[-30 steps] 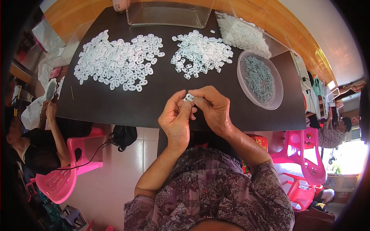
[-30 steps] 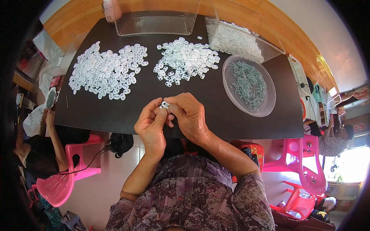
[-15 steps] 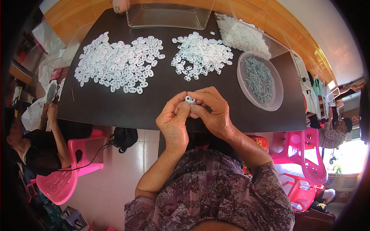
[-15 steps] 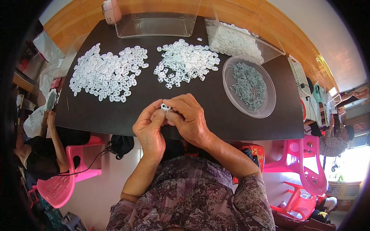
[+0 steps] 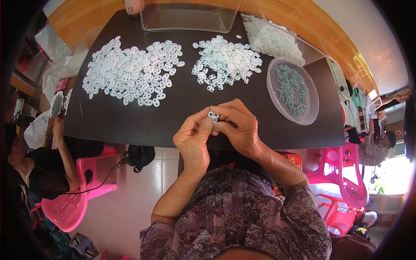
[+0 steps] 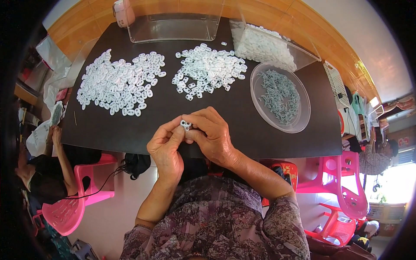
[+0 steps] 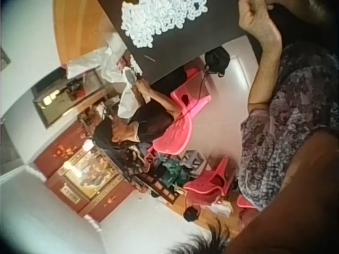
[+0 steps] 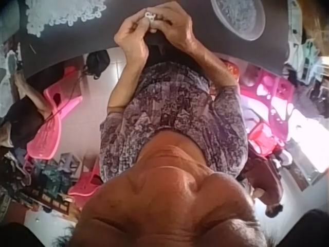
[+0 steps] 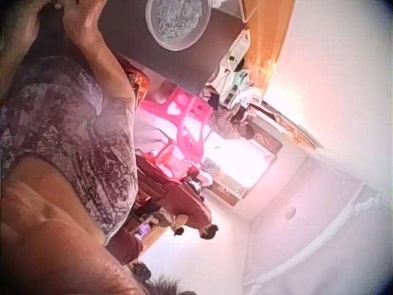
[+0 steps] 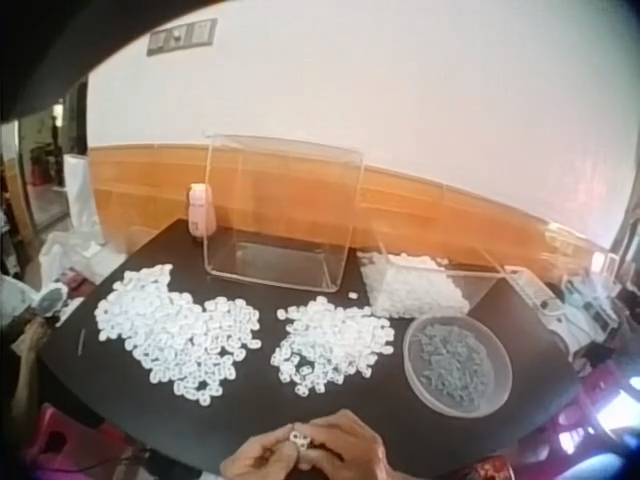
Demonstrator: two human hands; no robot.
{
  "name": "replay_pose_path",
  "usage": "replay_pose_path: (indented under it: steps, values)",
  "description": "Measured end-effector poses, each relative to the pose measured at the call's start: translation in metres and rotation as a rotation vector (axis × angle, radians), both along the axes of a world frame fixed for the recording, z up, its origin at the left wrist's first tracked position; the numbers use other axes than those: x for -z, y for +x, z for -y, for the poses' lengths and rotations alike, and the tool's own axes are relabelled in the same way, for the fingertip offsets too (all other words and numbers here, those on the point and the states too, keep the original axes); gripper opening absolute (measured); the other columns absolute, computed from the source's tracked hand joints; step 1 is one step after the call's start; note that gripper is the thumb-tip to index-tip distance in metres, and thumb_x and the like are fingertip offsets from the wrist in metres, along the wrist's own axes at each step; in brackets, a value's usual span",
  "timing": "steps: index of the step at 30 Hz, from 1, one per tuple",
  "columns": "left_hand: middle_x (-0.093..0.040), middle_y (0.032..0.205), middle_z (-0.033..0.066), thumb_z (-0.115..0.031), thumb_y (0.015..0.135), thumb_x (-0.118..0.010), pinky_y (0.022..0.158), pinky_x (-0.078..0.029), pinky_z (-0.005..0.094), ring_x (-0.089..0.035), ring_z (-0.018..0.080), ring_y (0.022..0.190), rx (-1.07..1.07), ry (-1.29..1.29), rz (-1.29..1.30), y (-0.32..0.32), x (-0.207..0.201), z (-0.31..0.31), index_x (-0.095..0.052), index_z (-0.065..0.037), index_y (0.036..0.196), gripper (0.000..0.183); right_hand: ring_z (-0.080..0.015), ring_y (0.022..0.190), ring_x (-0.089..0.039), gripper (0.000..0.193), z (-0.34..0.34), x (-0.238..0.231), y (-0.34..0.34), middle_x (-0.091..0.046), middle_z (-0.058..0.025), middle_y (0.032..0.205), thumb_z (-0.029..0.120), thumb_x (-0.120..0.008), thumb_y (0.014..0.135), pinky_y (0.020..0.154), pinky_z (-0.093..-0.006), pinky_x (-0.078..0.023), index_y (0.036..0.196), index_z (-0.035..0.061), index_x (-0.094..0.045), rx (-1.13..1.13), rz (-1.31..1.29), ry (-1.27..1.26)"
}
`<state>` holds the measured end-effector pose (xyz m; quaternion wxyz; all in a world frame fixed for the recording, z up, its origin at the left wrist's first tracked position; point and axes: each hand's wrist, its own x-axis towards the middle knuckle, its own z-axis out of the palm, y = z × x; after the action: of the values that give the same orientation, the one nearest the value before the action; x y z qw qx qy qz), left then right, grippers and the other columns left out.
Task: Assemble small plastic components by manually inserting pins into them.
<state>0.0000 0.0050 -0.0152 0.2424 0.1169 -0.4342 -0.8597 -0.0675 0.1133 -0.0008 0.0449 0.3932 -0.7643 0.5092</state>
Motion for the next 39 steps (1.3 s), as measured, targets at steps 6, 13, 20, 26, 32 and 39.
replay_pose_path:
  steps: [6, 13, 20, 26, 32, 39]
  values:
    - [-0.061, 0.079, 0.0056, 0.001, 0.087, -0.058, 0.061, -0.047, 0.0213, -0.055, 0.0095, 0.065, -0.017, -0.039, -0.002, 0.002, -0.002, 0.003, -0.061, 0.006, 0.104, 0.019, -0.0101, 0.071, -0.057, 0.03, 0.001, 0.0, 0.006, -0.057, -0.0083, 0.092, -0.008, -0.064, 0.075, 0.062, -0.0222, -0.047, 0.105, -0.0016, -0.061, 0.007, 0.168, -0.042]
    - [-0.058, 0.084, 0.005, -0.001, 0.089, -0.057, 0.062, -0.047, 0.021, -0.054, 0.0093, 0.067, 0.022, -0.069, -0.041, 0.002, 0.004, 0.004, -0.059, 0.005, 0.11, 0.023, -0.0106, 0.07, -0.058, 0.028, 0.002, -0.002, 0.005, -0.057, -0.0086, 0.091, -0.009, -0.062, 0.076, 0.061, -0.0223, -0.047, 0.103, -0.0027, -0.061, -0.004, 0.044, -0.036]
    - [-0.056, 0.088, 0.003, -0.004, 0.09, -0.055, 0.063, -0.045, 0.0193, -0.052, 0.0076, 0.07, -0.043, -0.138, -0.105, 0.003, 0.004, 0.0, -0.06, 0.004, 0.11, 0.022, -0.015, 0.071, -0.056, 0.031, 0.008, -0.004, 0.014, -0.06, -0.009, 0.089, -0.008, -0.063, 0.073, 0.063, -0.026, -0.047, 0.102, -0.0016, -0.062, 0.048, 0.063, -0.109]
    - [-0.055, 0.09, 0.0019, -0.009, 0.091, -0.056, 0.068, -0.044, 0.0193, -0.05, 0.0064, 0.077, -0.138, -0.202, -0.117, 0.005, 0.0, -0.005, -0.06, 0.003, 0.107, 0.02, -0.0152, 0.071, -0.054, 0.033, 0.01, -0.006, 0.019, -0.06, -0.0091, 0.089, -0.007, -0.063, 0.073, 0.061, -0.0259, -0.046, 0.105, -0.0013, -0.061, 0.07, -0.006, -0.159]
    - [-0.06, 0.095, 0.0047, -0.009, 0.091, -0.057, 0.077, -0.044, 0.0211, -0.054, 0.0077, 0.084, -0.158, -0.163, -0.105, 0.007, 0.001, -0.005, -0.06, 0.004, 0.103, 0.019, -0.0122, 0.071, -0.051, 0.033, 0.013, -0.003, 0.02, -0.058, -0.0079, 0.089, -0.006, -0.063, 0.077, 0.059, -0.0232, -0.045, 0.109, -0.0018, -0.06, 0.048, -0.097, -0.154]
    - [-0.06, 0.095, 0.0045, -0.009, 0.091, -0.056, 0.077, -0.044, 0.021, -0.053, 0.0075, 0.083, -0.175, -0.194, -0.12, 0.01, -0.002, -0.005, -0.06, 0.004, 0.104, 0.019, -0.0128, 0.07, -0.05, 0.027, 0.018, -0.003, 0.023, -0.057, -0.0066, 0.086, 0.003, -0.064, 0.081, 0.058, -0.0234, -0.043, 0.107, -0.0026, -0.06, 0.073, -0.163, -0.178]
